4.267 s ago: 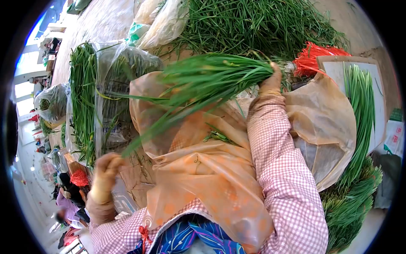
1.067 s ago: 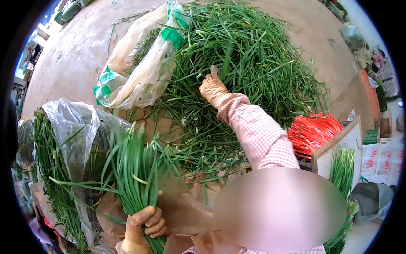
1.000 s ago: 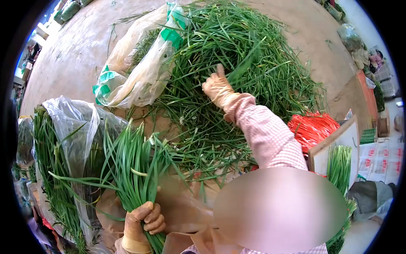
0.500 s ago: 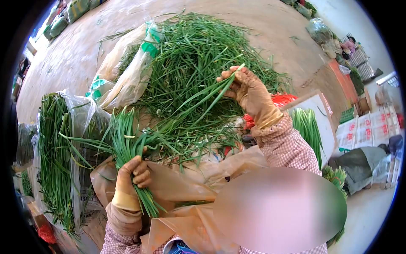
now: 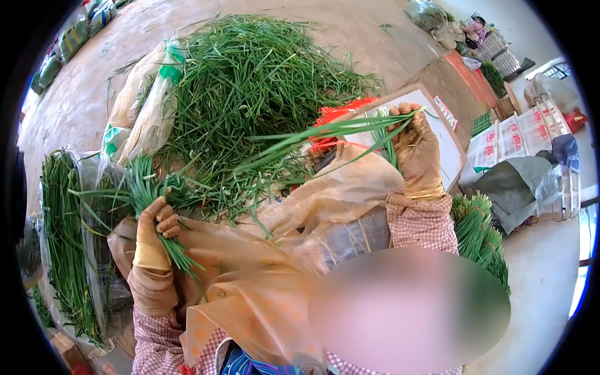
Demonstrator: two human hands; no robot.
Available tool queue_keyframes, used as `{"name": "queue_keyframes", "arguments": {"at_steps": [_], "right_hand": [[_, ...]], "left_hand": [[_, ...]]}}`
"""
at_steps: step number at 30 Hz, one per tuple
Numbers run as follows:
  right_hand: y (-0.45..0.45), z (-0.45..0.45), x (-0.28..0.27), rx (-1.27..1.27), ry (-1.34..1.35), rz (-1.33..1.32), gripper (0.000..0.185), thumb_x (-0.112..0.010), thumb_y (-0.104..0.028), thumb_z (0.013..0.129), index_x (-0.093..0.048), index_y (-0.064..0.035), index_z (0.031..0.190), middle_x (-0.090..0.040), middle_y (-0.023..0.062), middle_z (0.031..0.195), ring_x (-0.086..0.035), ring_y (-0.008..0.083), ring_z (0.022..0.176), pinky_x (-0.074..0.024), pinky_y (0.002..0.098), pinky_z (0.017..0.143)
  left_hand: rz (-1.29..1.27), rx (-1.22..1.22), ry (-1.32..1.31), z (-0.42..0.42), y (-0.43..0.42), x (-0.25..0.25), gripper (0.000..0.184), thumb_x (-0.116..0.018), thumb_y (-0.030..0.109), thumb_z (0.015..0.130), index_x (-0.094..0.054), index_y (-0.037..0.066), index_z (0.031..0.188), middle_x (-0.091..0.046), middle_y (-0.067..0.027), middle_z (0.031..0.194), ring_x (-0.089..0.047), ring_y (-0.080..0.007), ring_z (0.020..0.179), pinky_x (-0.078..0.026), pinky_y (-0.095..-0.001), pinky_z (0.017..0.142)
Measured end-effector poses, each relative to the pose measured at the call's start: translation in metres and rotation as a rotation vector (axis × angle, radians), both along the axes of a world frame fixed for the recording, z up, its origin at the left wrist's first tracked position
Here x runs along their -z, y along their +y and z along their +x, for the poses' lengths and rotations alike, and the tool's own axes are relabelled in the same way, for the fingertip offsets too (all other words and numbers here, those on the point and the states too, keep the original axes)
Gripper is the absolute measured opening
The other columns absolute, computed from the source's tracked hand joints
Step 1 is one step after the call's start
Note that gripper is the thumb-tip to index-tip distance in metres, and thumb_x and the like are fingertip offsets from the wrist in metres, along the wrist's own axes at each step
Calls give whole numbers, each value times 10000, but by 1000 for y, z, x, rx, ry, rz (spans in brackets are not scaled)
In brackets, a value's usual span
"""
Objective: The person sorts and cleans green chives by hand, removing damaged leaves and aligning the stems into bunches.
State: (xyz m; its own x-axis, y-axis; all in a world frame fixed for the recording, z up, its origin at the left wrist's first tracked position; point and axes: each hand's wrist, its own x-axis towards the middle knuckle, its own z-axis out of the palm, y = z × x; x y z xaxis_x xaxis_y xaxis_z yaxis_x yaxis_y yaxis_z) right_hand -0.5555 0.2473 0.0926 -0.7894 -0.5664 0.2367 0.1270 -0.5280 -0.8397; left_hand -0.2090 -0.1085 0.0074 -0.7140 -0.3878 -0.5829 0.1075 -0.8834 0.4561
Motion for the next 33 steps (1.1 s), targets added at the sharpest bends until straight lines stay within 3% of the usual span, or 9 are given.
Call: {"name": "queue_keyframes", "arguments": {"at_steps": [4, 5, 10, 12, 14, 18, 23, 30, 33], "right_hand": [[10, 14, 0, -88, 20, -201, 208, -472, -153, 998, -550, -27, 1144, -614, 94, 1108, -600, 251, 1087, -530, 371, 863], [10, 19, -2, 114, -111, -159, 211, -472, -147, 998, -550, -22, 1149, -618, 98, 1112, -606, 256, 1083, -532, 373, 866], [5, 26, 0, 358, -279, -126, 236, -473, -129, 997, -539, 0, 1184, -639, 117, 1137, -614, 272, 1102, -539, 394, 899], [3, 27, 4, 402, -284, -112, 244, -470, -129, 998, -535, 3, 1193, -643, 124, 1147, -610, 278, 1117, -545, 403, 907], [-2, 29, 4, 424, -349, -81, 250, -461, -133, 1002, -527, 6, 1199, -638, 128, 1163, -606, 286, 1129, -556, 411, 904], [1, 14, 36, 263, -305, -126, 262, -452, -131, 1004, -509, 18, 1212, -624, 141, 1201, -602, 292, 1139, -561, 418, 908], [-21, 33, 29, 247, -364, -113, 283, -464, -113, 996, -517, 44, 1226, -613, 161, 1214, -594, 298, 1149, -554, 433, 926], [-25, 45, 36, 150, -374, -157, 292, -461, -87, 991, -509, 71, 1231, -606, 189, 1210, -586, 304, 1158, -548, 440, 936], [-25, 45, 44, 138, -396, -173, 292, -459, -84, 991, -508, 76, 1230, -607, 196, 1203, -593, 307, 1143, -549, 441, 934]], "left_hand": [[-67, 89, -33, -4, 4, -3, 187, -494, 164, 976, -577, 97, 1131, -348, 61, 606, -283, -53, 434, -260, -212, 398], [-64, 108, 14, -3, 3, 2, 204, -489, 162, 980, -572, 91, 1152, -352, 61, 609, -281, -54, 429, -262, -212, 397], [-107, 135, 47, -9, 19, -10, 209, -504, 164, 973, -566, 89, 1158, -368, 59, 626, -299, -48, 445, -266, -209, 405], [-155, 177, 29, -13, 32, -18, 188, -527, 188, 964, -575, 87, 1115, -382, 58, 635, -310, -45, 450, -268, -212, 408], [-226, 155, -45, -19, 49, -16, 166, -574, 224, 946, -608, 63, 921, -462, 46, 666, -325, -39, 455, -275, -210, 414], [-176, 185, -103, -32, 74, -31, 236, -596, 248, 951, -636, 18, 917, -443, 52, 613, -316, -35, 467, -268, -203, 427], [-183, 316, -84, -33, 85, -19, 280, -628, 266, 938, -646, -6, 1003, -540, 41, 748, -316, -33, 498, -272, -200, 439], [-60, 174, -71, -38, 83, -10, 307, -651, 276, 924, -643, -20, 1004, -437, 55, 650, -314, -38, 495, -271, -205, 439], [-63, 258, -20, -37, 83, -10, 223, -626, 231, 940, -612, 8, 934, -550, 26, 820, -335, -24, 490, -282, -192, 439]]}}
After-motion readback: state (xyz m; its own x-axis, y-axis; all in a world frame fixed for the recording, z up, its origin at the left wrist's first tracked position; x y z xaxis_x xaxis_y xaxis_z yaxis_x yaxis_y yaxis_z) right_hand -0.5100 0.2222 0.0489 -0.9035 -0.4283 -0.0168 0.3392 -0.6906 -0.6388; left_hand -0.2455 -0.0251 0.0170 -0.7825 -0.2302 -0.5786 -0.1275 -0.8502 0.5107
